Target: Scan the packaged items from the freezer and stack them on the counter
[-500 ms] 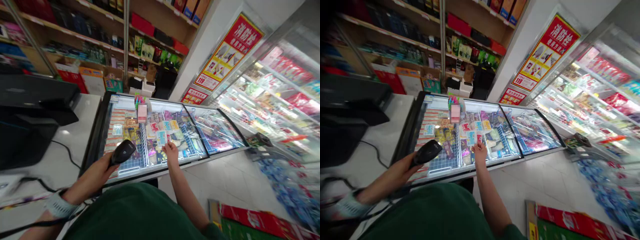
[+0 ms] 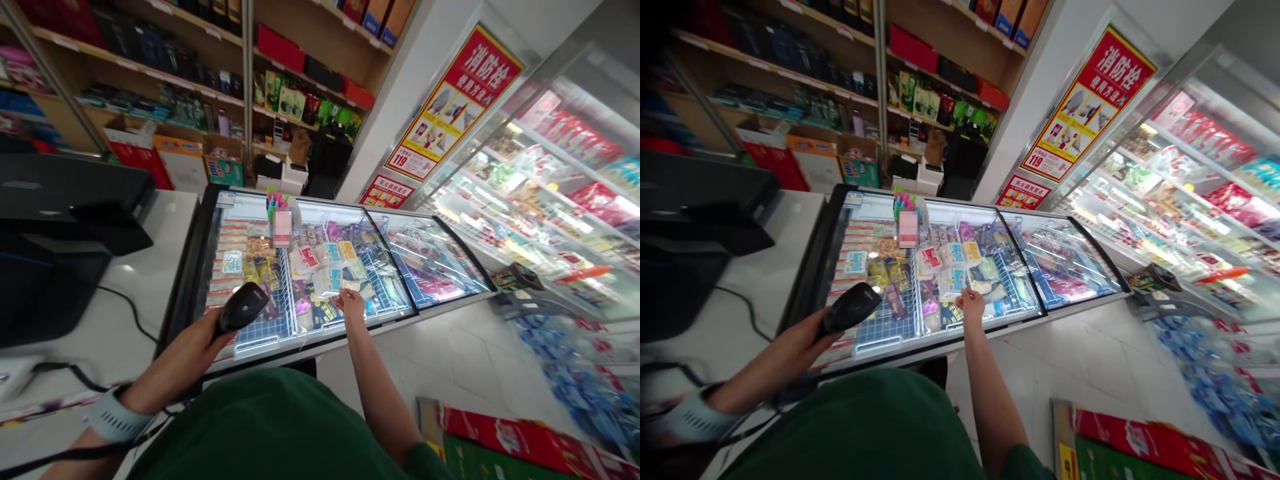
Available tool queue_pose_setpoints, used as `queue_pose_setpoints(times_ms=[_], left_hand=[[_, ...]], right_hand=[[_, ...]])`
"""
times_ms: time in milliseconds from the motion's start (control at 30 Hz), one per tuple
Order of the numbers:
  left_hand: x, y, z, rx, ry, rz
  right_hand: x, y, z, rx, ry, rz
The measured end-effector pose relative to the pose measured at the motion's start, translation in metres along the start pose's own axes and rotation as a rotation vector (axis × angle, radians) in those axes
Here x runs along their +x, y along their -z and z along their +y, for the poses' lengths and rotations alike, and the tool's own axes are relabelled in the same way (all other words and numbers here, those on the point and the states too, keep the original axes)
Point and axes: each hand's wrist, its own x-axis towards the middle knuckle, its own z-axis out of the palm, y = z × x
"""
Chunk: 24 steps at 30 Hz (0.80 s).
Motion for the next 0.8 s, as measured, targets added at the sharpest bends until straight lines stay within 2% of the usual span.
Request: queue_pose_setpoints(times_ms=[133,233,300,367,433,533,700,800], left_hand=[[0.001,0.001,-0.002,0.012,0.010,0.035],[-0.001,0.004,-0.007,0.019,0.035,0.037],[-0.003,0.006,-0.010,0.021,0.049,0.031],[-0.006,0.009,-0.014,0.018,0.059,0.038],[-0.009,0.013,-0.018,0.016,0.088,0.058],[-0.017,0.018,-0.023,0.015,0.140,0.081],[-0.038,0.026,-0.034,-0.011,0.171,0.135],[-0.053,0.032,-0.041,-0.042,0.202,0.176]], right_hand=[[0.000,0.008,0.004,-0.076,-0.007,0.021],[-0.009,0.012,0.017,-0.154,-0.025,0.050],[-0.021,0.008,0.032,-0.231,-0.047,0.030],[-0.035,-0.004,0.048,-0.326,-0.069,-0.042],[-0.048,-0.026,0.060,-0.427,-0.079,-0.150],[-0.059,-0.075,0.067,-0.580,-0.037,-0.296],[-0.062,-0.171,0.055,-0.845,0.128,-0.430],[-0.067,-0.222,0.048,-0.974,0.221,-0.478]])
